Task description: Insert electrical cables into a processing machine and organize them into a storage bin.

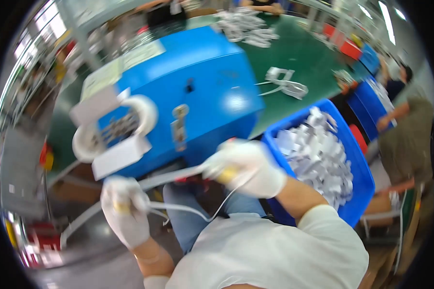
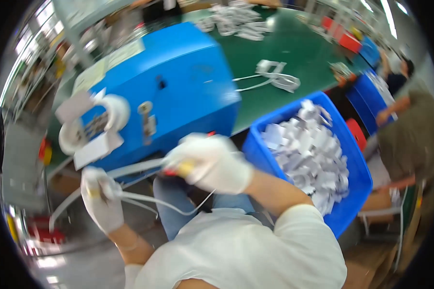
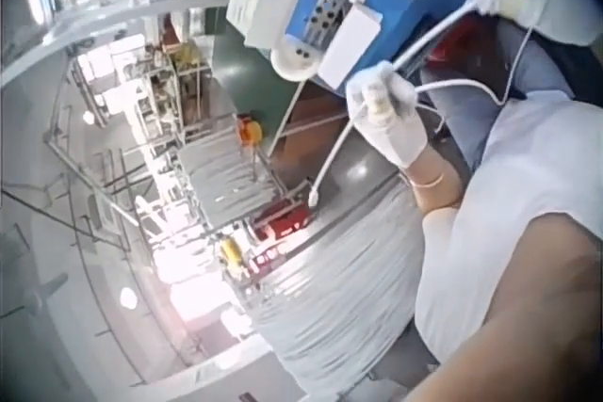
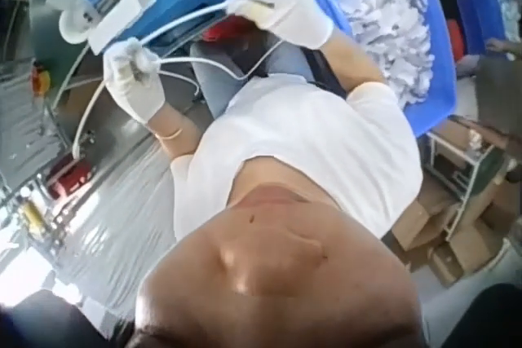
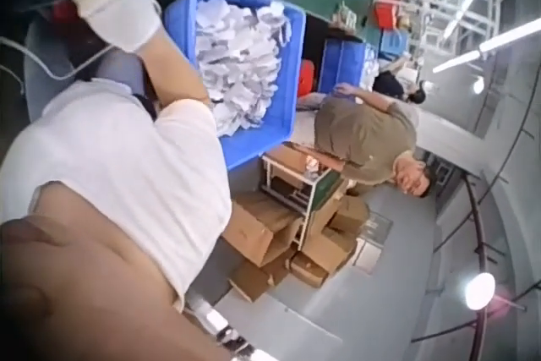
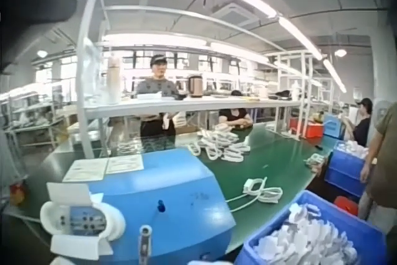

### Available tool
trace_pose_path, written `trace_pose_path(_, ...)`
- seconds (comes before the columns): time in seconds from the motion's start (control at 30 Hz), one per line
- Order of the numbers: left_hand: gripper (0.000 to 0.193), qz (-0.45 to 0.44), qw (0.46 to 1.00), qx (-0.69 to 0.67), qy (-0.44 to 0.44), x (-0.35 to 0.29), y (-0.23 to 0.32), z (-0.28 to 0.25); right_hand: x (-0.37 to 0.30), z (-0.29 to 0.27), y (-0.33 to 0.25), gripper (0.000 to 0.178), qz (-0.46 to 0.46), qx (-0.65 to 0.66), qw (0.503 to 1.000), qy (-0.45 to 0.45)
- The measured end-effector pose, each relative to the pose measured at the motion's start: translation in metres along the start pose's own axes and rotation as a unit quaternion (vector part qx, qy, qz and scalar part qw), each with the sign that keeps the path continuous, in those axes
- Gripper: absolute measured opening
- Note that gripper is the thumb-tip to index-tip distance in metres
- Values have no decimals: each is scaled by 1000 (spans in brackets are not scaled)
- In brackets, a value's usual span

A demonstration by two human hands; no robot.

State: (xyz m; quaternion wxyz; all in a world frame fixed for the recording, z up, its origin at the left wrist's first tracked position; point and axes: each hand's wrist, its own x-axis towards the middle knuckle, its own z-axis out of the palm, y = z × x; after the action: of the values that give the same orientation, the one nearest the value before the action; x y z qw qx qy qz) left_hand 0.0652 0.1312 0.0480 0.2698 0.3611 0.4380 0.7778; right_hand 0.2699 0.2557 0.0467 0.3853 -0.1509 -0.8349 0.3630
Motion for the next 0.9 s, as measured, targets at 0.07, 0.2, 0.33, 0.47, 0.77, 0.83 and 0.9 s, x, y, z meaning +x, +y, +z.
trace_pose_path(0.07,25,-49,987,-132,71,17,11,-36,-7,-26,5,7,73,-78,992,63)
trace_pose_path(0.2,24,-25,990,-10,135,34,20,-54,-16,-50,5,9,192,-99,974,75)
trace_pose_path(0.33,25,-17,989,96,111,38,25,-49,-18,-53,10,12,222,-76,965,119)
trace_pose_path(0.47,17,-10,990,84,110,43,30,-47,-22,-57,10,13,212,-91,965,124)
trace_pose_path(0.77,15,-7,978,119,169,56,11,-38,-19,-61,19,13,214,-131,959,133)
trace_pose_path(0.83,14,27,976,152,153,57,9,-38,-18,-63,21,17,203,-131,961,136)
trace_pose_path(0.9,12,60,972,184,134,56,5,-40,-16,-69,23,20,178,-142,964,137)
